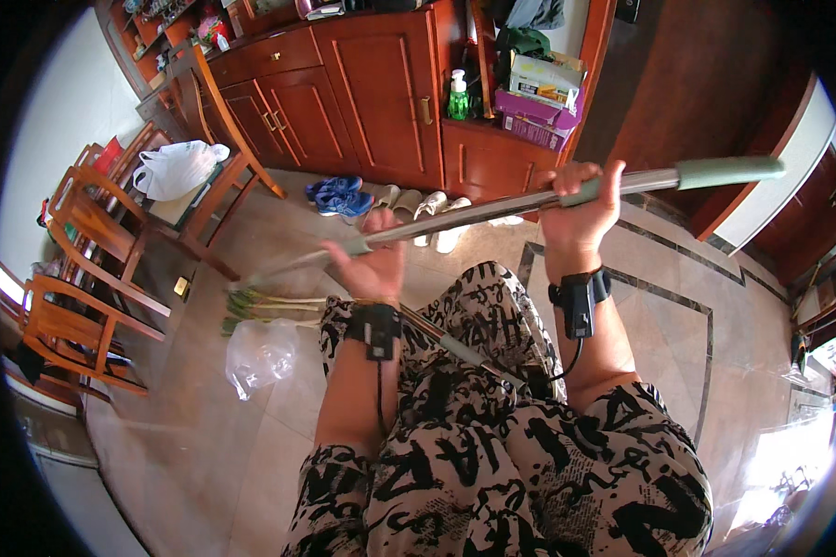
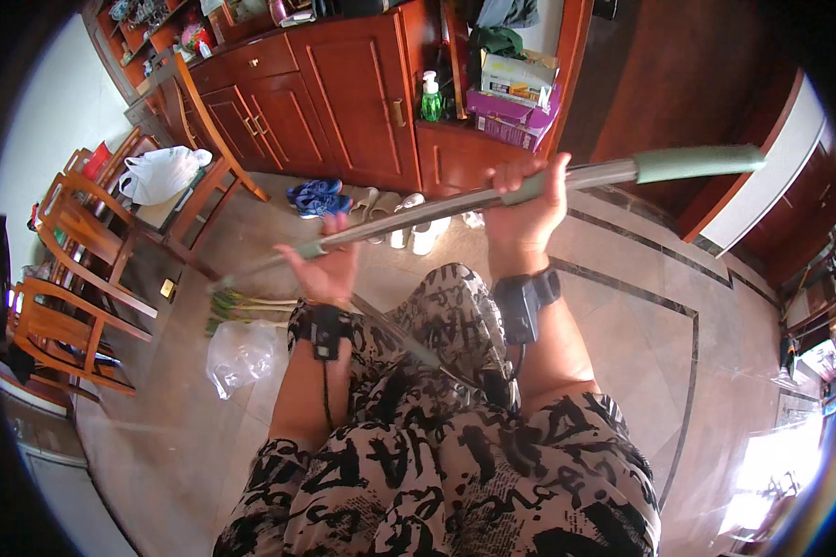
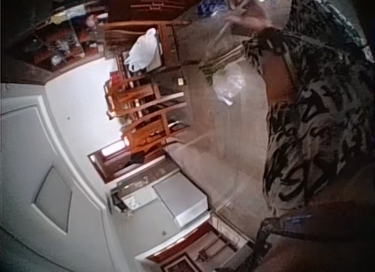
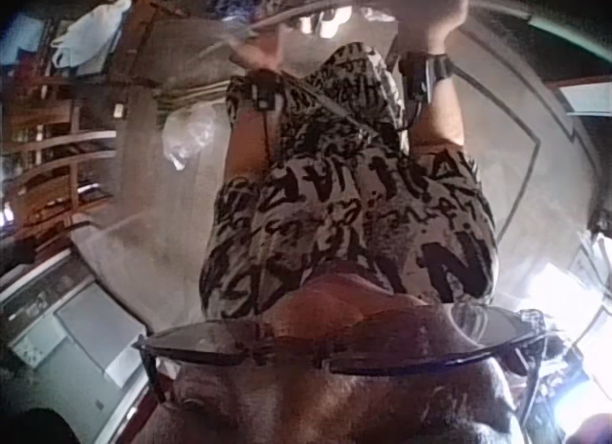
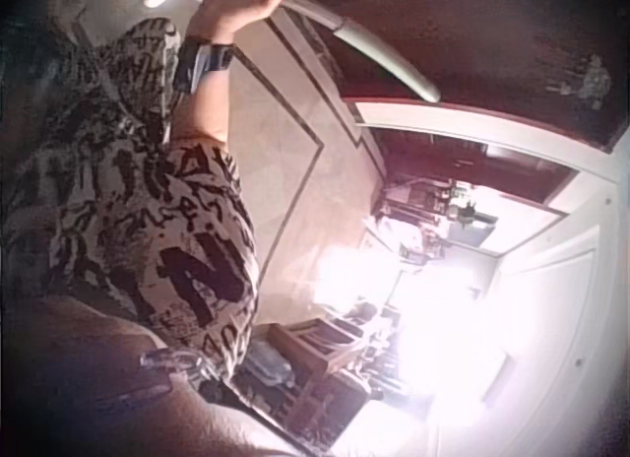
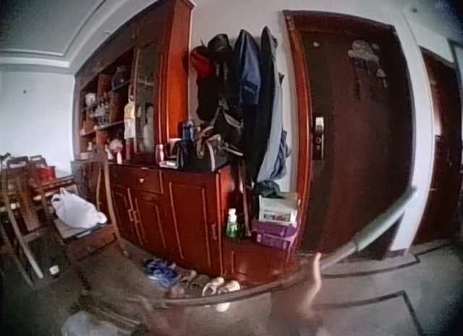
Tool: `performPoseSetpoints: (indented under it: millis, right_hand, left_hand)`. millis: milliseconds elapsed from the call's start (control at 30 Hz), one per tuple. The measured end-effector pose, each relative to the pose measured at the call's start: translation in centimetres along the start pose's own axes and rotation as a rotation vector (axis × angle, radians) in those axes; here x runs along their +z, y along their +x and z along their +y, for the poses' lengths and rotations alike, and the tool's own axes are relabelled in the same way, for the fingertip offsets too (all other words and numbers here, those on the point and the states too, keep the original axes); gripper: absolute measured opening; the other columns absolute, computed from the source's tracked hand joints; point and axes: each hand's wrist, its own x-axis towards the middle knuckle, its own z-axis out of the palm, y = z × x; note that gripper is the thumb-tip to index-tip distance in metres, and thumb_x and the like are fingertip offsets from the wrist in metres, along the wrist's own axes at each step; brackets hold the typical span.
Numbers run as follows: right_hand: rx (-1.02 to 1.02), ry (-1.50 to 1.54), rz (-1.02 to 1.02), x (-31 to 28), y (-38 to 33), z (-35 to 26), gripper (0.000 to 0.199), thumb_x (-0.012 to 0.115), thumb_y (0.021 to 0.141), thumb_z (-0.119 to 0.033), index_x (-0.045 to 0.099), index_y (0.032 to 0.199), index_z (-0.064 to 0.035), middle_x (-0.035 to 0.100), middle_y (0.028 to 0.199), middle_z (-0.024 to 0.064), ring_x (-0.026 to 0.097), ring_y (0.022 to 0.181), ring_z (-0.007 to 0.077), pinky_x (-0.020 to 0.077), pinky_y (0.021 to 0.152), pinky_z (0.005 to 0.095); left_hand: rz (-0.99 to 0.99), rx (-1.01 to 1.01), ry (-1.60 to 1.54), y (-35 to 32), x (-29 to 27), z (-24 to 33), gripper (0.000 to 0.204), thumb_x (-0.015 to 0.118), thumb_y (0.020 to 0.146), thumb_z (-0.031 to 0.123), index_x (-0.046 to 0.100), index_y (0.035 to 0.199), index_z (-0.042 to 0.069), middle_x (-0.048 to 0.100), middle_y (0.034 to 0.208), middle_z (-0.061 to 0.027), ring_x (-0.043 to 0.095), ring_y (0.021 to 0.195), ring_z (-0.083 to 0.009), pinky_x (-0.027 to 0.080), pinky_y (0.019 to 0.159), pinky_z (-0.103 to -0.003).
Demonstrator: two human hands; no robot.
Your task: Replacing the cloth mop head on a flat spray mop.
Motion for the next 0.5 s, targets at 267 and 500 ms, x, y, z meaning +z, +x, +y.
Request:
performPoseSetpoints:
  millis: [267, 500]
  right_hand:
    - [0.682, -1.173, -0.559, -2.3, -6.0, -1.4, 0.025, 0.065, 0.088, -0.018, 0.062, 0.104, 0.0009, 0.067, 0.093, 0.0098, 0.064, 0.084, 0.0174, 0.0527, 0.073, 0.0296]
    - [0.38, -1.696, -1.369, -6.8, 0.4, -1.3, 0.052, 0.08, 0.07, -0.027, 0.056, 0.112, -0.0053, 0.066, 0.092, 0.0112, 0.063, 0.083, 0.0237, 0.0501, 0.073, 0.0346]
  left_hand:
    - [0.17, 0.675, 0.237, 0.1, 2.2, 11.0, 0.041, 0.061, 0.087, 0.048, 0.043, 0.073, 0.014, 0.036, 0.059, 0.0046, 0.042, 0.054, -0.0068, 0.04, 0.055, -0.022]
    - [-0.141, 0.549, 0.228, -2.8, 1.4, 14.9, 0.04, 0.065, 0.084, 0.044, 0.041, 0.075, 0.014, 0.031, 0.056, 0.0061, 0.035, 0.047, -0.005, 0.035, 0.051, -0.021]
